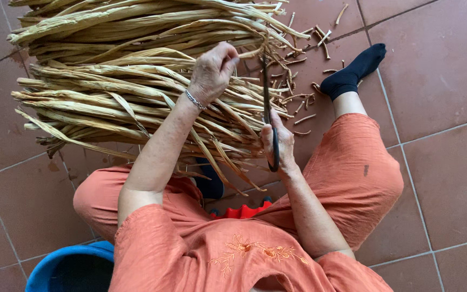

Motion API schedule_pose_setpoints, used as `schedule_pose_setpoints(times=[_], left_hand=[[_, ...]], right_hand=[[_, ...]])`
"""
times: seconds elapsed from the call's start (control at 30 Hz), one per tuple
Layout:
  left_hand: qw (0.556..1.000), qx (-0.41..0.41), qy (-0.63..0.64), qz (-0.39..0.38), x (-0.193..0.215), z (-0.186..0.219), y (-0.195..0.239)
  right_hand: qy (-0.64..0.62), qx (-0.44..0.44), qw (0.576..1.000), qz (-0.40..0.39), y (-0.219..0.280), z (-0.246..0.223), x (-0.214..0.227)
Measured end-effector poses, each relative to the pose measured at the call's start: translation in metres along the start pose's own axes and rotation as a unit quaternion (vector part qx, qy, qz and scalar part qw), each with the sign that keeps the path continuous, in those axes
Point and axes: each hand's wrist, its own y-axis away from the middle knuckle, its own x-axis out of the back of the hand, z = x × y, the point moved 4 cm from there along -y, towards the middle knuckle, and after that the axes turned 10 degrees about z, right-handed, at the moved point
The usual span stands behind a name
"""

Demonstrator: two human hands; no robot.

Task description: The person sits on a low stool and uses shears to cut dried plant stalks into shorter pieces. They hold the stalks with one hand and repeatedly snip them, dropping the cut pieces onto the tiled floor.

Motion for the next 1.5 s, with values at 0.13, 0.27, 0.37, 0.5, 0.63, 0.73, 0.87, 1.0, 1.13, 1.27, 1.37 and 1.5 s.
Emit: schedule_pose_setpoints(times=[0.13,0.27,0.37,0.5,0.63,0.73,0.87,1.0,1.13,1.27,1.37,1.5], left_hand=[[1.0,-0.015,0.01,-0.006,0.012,0.025,0.005],[0.999,0.033,-0.001,-0.044,0.009,0.024,0.008],[0.992,-0.05,-0.114,-0.026,0.007,0.019,0.007],[0.967,-0.036,-0.249,-0.038,0.005,0.002,0.006],[0.937,0.025,-0.284,-0.201,-0.001,0.004,0.014],[0.91,0.084,-0.272,-0.301,0.01,0.018,0.027],[0.887,0.151,-0.221,-0.377,0.029,0.026,0.026],[0.917,0.259,-0.12,-0.28,0.025,0.003,0.012],[0.971,-0.049,-0.232,-0.042,0.005,-0.012,-0.025],[0.908,-0.198,-0.36,0.087,-0.024,-0.021,-0.049],[0.919,-0.159,-0.351,0.078,-0.033,-0.03,-0.056],[0.957,-0.097,-0.261,0.076,-0.029,-0.032,-0.047]], right_hand=[[0.076,0.017,0.997,-0.003,-0.005,-0.006,-0.001],[0.102,0.007,0.995,0.003,-0.004,-0.007,-0.003],[0.059,-0.031,0.998,0.001,-0.003,-0.005,-0.005],[-0.054,-0.088,0.995,0.006,0.0,0.001,-0.002],[-0.078,-0.134,0.988,-0.006,0.0,0.007,0.0],[-0.077,-0.129,0.989,-0.014,0.002,0.009,-0.002],[-0.062,-0.12,0.991,-0.019,0.0,0.01,-0.002],[-0.035,-0.116,0.992,-0.036,0.0,0.014,-0.007],[-0.032,-0.135,0.989,-0.045,0.0,0.019,-0.008],[-0.039,-0.144,0.988,-0.045,0.0,0.022,-0.004],[-0.046,-0.168,0.984,-0.034,0.002,0.026,-0.001],[-0.053,-0.144,0.988,-0.019,0.0,0.029,0.003]])
